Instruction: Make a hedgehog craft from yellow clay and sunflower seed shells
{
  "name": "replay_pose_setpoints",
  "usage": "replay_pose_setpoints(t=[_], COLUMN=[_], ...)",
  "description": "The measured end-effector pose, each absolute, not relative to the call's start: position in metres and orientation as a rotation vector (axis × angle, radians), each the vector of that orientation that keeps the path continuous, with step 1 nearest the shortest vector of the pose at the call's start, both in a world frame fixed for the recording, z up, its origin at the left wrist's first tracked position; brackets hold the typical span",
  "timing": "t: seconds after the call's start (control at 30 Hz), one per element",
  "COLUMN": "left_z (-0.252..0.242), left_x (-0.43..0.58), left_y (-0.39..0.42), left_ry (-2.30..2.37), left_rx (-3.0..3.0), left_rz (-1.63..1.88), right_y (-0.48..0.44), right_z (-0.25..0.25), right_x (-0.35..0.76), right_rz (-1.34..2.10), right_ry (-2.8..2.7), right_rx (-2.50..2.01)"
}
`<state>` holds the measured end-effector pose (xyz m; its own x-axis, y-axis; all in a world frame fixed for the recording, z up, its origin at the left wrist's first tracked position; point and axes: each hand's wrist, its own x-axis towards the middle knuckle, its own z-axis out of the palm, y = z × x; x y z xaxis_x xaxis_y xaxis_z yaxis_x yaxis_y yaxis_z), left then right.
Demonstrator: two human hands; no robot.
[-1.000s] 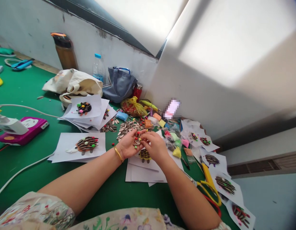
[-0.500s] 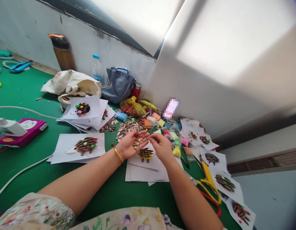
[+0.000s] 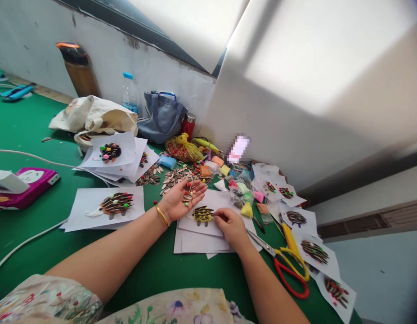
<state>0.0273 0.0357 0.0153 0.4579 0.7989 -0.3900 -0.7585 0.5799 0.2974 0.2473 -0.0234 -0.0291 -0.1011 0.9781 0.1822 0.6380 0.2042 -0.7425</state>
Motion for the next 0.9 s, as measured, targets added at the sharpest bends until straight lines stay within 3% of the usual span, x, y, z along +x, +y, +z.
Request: replay_pose_setpoints(t=[0.9], left_z=[0.0134], left_x=[0.0271], left_y=[0.0359], left_ry=[0.527], left_rx=[0.088], left_rz=[0.945], right_y=[-0.0240], right_z=[-0.0271], right_x=[0.2381], right_rz=[0.414], right_ry=[-1.996], right_rx=[-1.495])
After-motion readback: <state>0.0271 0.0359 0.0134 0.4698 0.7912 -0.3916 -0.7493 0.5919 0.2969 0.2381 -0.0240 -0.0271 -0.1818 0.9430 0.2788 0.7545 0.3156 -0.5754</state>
